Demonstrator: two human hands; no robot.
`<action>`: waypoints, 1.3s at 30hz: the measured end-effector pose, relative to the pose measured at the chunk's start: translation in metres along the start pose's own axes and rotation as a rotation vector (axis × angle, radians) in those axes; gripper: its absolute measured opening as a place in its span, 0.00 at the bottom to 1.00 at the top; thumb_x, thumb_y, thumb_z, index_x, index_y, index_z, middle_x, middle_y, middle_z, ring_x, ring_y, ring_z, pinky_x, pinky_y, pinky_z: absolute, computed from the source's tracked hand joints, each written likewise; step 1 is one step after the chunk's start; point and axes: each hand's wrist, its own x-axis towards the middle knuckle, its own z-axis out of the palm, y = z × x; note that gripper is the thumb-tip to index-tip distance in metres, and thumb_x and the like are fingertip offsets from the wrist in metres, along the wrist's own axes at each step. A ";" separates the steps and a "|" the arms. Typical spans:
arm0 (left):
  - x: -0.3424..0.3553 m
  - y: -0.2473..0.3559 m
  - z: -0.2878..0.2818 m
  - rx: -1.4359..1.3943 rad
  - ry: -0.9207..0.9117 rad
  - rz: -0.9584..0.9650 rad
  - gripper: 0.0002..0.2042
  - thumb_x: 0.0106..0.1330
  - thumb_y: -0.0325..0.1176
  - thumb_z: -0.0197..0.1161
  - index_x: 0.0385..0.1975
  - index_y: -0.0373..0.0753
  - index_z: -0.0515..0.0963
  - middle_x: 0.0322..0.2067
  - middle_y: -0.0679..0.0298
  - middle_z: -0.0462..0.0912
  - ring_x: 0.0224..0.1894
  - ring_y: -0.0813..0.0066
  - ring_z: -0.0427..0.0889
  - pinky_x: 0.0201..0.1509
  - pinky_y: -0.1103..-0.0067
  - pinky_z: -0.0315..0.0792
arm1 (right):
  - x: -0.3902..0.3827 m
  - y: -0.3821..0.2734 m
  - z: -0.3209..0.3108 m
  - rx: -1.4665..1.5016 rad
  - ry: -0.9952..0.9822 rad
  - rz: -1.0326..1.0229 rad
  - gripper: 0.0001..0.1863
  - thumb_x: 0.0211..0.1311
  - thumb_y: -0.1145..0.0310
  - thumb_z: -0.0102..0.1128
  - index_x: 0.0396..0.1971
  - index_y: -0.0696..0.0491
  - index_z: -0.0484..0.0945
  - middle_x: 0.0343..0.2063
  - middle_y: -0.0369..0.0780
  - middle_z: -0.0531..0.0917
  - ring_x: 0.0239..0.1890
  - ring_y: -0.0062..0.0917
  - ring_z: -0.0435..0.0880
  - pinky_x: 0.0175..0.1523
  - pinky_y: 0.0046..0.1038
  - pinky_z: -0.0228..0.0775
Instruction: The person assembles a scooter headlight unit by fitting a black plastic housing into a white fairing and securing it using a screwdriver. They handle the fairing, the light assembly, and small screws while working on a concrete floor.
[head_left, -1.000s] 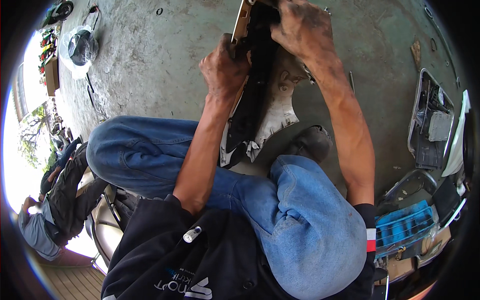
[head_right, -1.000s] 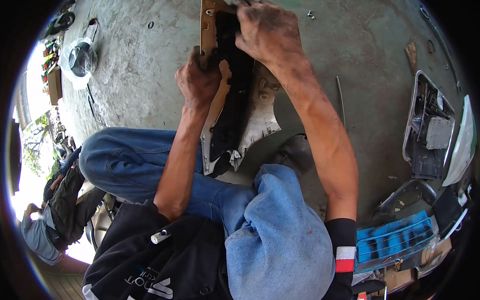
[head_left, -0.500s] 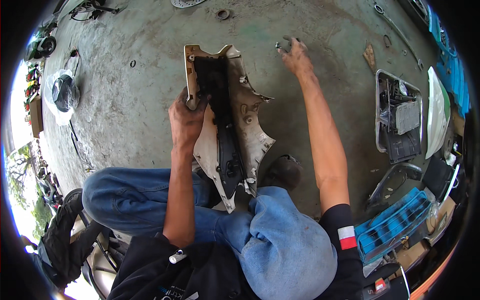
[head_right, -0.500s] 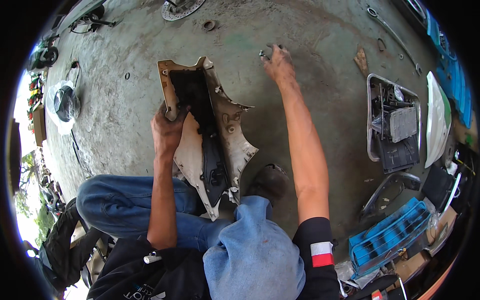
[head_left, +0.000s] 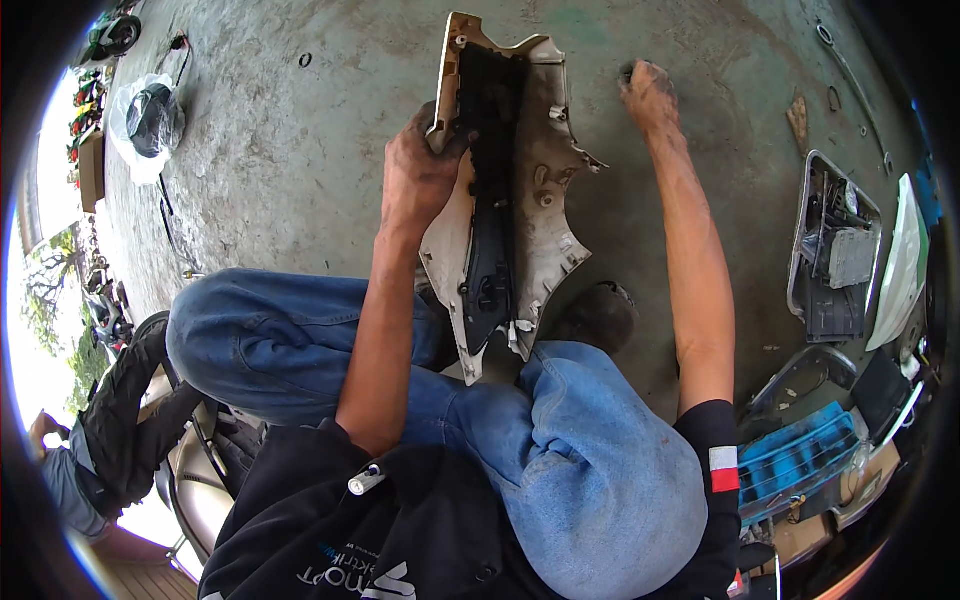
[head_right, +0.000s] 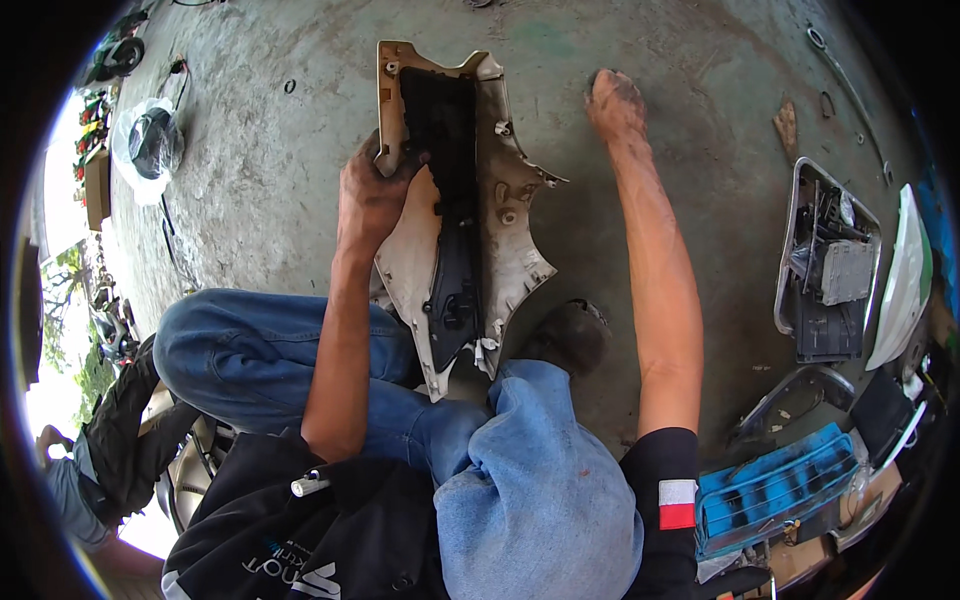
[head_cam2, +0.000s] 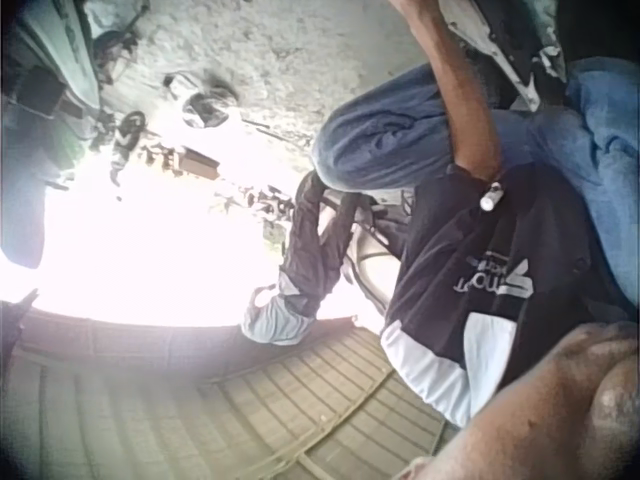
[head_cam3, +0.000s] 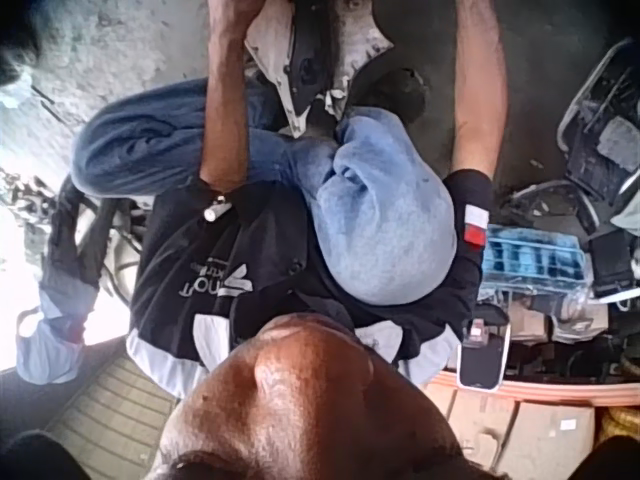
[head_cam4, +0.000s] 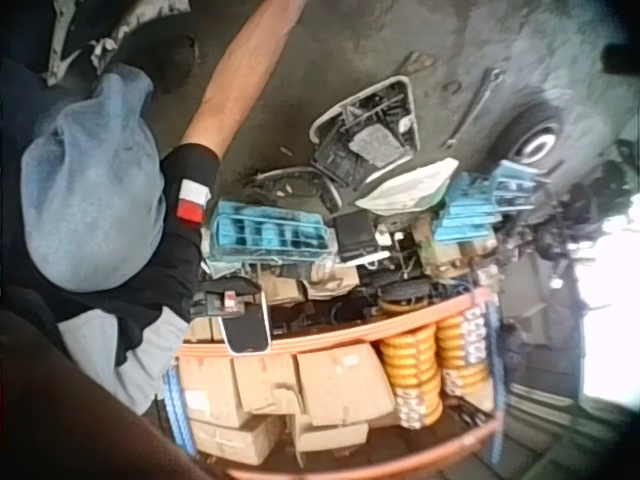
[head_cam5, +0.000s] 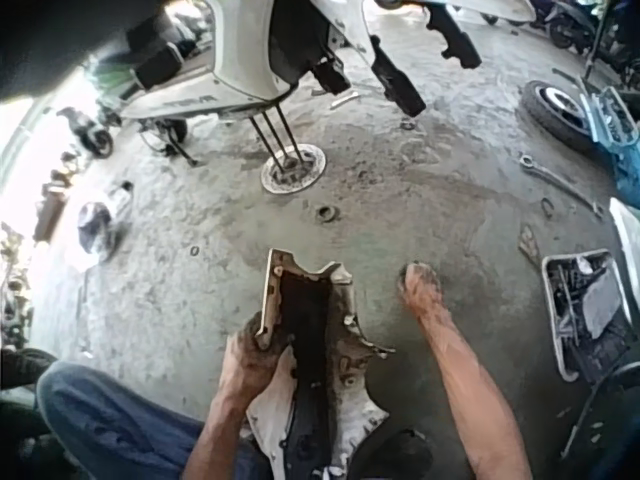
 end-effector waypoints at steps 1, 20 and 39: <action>0.001 -0.001 0.000 0.001 0.002 -0.005 0.19 0.61 0.37 0.72 0.48 0.35 0.79 0.37 0.47 0.86 0.41 0.43 0.84 0.45 0.62 0.76 | -0.002 0.003 -0.003 0.001 -0.004 -0.004 0.13 0.59 0.65 0.68 0.40 0.57 0.83 0.40 0.53 0.85 0.46 0.49 0.85 0.51 0.43 0.78; -0.009 0.025 0.014 -0.098 0.063 -0.021 0.22 0.60 0.30 0.71 0.55 0.36 0.78 0.41 0.50 0.87 0.45 0.55 0.87 0.49 0.68 0.78 | -0.142 -0.130 -0.089 1.674 0.009 0.459 0.11 0.63 0.77 0.68 0.44 0.64 0.84 0.36 0.42 0.88 0.37 0.23 0.86 0.48 0.23 0.80; -0.018 0.022 0.020 -0.330 0.116 0.099 0.26 0.60 0.20 0.66 0.61 0.38 0.73 0.50 0.54 0.85 0.53 0.64 0.85 0.56 0.71 0.79 | -0.126 -0.183 -0.062 1.419 -0.039 0.313 0.10 0.62 0.72 0.68 0.40 0.61 0.86 0.27 0.38 0.86 0.30 0.15 0.81 0.36 0.21 0.74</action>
